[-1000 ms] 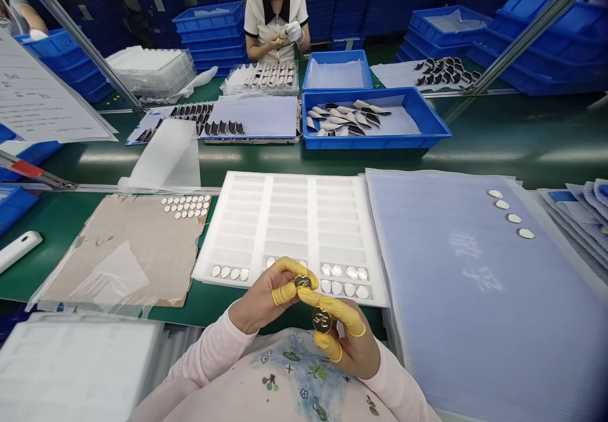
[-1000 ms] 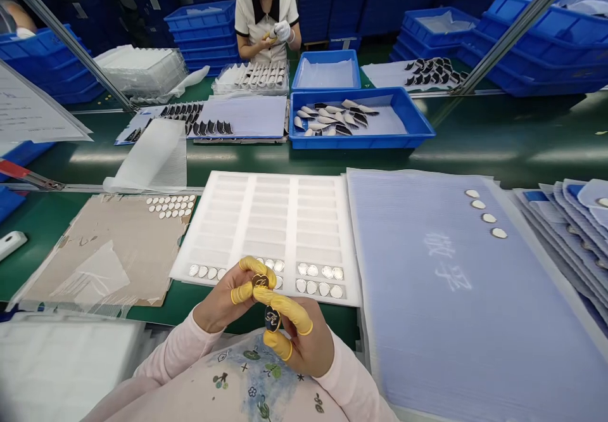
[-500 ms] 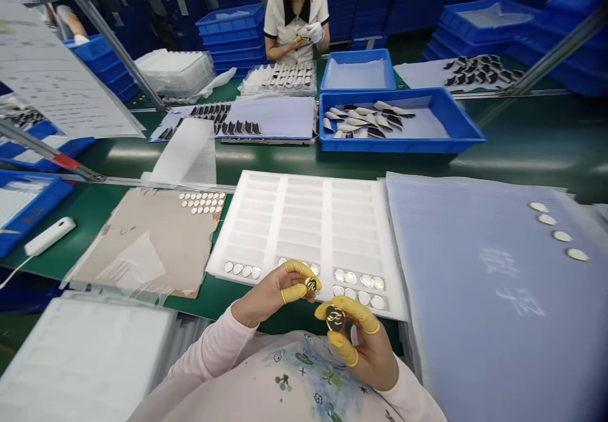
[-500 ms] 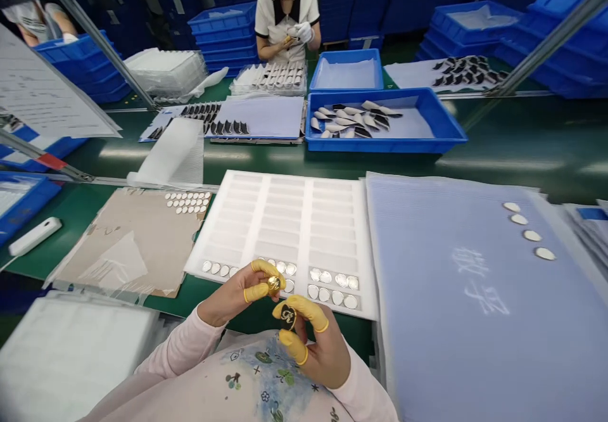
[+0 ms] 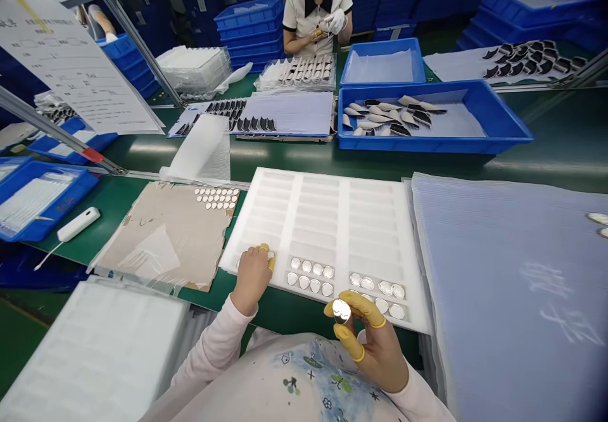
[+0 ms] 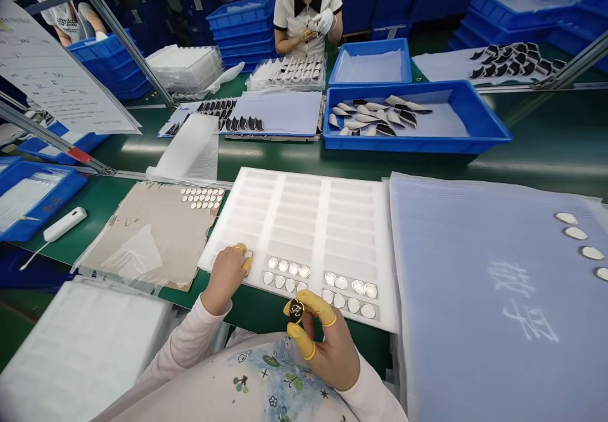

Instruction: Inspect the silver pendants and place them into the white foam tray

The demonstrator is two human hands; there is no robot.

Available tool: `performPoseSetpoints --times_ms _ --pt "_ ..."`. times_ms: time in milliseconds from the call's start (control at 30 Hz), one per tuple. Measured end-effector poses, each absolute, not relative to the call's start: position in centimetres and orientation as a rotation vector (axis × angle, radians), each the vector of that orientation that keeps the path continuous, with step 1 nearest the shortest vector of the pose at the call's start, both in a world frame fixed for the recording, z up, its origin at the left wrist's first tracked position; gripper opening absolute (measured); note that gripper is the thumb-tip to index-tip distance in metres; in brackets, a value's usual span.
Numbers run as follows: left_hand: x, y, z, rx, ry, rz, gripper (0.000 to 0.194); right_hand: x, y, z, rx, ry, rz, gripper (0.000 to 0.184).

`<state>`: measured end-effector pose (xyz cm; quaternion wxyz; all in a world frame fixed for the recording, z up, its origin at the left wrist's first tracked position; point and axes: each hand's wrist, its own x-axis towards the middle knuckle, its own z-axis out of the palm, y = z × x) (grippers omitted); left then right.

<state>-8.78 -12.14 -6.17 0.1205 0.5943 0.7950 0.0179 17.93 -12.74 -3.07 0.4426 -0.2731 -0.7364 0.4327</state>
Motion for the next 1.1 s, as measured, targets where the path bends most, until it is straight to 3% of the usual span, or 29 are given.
performPoseSetpoints --times_ms 367,533,733,1100 --pt "-7.8 -12.1 -3.6 1.782 2.252 0.103 0.029 17.5 -13.1 -3.0 -0.657 -1.508 1.238 0.035" --pt "-4.8 -13.9 -0.5 1.585 1.493 0.739 0.025 17.2 -12.7 -3.4 -0.591 -1.528 1.218 0.034" --pt "-1.4 -14.1 1.5 1.099 0.876 0.813 0.037 17.1 -13.0 -4.1 -0.631 -1.494 1.225 0.032" --pt "0.6 -13.5 2.7 0.918 0.996 0.753 0.052 17.5 -12.7 -3.3 -0.651 -1.669 1.081 0.037"
